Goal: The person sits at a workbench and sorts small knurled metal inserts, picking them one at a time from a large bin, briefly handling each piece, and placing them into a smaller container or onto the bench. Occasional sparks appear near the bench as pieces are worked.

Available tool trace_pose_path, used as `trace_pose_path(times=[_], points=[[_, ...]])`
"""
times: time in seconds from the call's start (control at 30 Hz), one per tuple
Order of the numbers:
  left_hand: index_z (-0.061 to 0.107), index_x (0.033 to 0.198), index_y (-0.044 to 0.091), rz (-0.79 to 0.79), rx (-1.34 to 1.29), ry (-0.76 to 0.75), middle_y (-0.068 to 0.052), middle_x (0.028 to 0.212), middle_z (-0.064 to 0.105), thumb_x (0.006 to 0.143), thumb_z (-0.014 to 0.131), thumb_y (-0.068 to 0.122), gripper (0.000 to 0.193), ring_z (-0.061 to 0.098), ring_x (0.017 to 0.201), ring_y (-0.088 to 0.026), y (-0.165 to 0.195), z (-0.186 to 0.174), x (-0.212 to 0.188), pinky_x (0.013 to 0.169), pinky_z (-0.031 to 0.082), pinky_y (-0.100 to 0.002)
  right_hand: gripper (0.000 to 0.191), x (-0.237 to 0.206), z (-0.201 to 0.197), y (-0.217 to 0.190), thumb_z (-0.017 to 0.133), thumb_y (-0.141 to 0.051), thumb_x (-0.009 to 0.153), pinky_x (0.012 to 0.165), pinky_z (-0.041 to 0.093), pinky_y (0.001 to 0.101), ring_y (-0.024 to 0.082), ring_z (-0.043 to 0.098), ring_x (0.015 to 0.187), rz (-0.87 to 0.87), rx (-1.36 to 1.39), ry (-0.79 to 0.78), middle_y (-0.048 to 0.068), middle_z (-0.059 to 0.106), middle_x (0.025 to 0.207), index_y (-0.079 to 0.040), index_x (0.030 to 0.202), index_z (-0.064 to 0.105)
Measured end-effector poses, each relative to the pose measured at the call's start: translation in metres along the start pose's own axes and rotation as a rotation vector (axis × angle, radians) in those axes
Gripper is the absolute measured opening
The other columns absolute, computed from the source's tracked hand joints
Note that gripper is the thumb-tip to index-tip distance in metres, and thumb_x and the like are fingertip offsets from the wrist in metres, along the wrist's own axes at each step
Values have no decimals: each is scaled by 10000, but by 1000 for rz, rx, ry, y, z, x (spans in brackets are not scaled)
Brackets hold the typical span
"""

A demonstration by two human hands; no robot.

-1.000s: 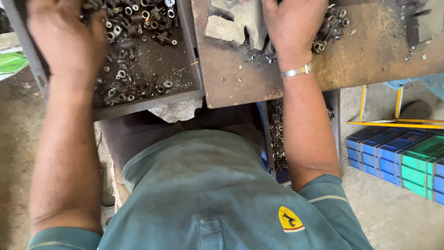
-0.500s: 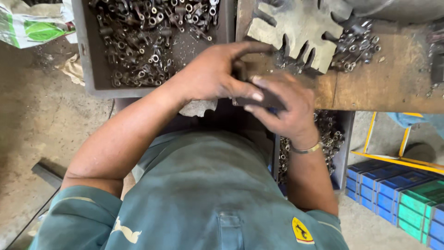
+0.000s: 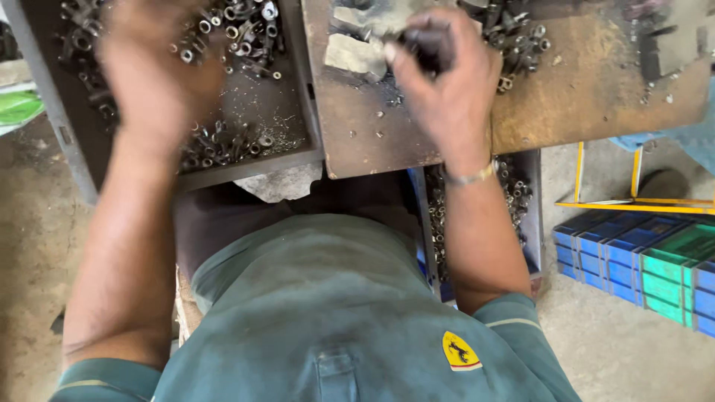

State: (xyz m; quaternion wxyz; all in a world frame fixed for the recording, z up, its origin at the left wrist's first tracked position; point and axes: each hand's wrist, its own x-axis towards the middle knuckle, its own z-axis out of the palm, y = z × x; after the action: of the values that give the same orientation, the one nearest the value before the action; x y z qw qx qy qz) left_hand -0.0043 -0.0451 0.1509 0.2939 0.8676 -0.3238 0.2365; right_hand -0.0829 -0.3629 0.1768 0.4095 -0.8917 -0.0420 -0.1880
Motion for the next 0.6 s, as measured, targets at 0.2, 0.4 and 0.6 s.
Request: trace_pose_path(times=[0.2,0.4,0.6], points=[[608,1446,49,-16,-368,-258,-149,1138,682,853,803,10,625,679,1062,-363,79,35,-10,935,566,-452,473,-20,12,-31,879,-33,971,955,624,296,157,735,1095,42,320,-157,125,705,1194,-22,1292,532],[682,1241,48,-389,-997,-141,-39,1043,746,923,847,87,361,715,960,-112,92,41,8,874,620,-304,374,-33,19,-29,757,1,1029,1037,586,360,238,695,1150,-93,269,-78,187,683,1268,1,1343,554],[646,918,12,-666,-1196,-237,-20,819,637,861,936,258,385,567,776,-71,96,52,19,685,510,-277,451,-41,15,-32,836,-82,925,1010,592,410,340,724,1129,-325,-195,32,197,701,1230,21,1303,611]])
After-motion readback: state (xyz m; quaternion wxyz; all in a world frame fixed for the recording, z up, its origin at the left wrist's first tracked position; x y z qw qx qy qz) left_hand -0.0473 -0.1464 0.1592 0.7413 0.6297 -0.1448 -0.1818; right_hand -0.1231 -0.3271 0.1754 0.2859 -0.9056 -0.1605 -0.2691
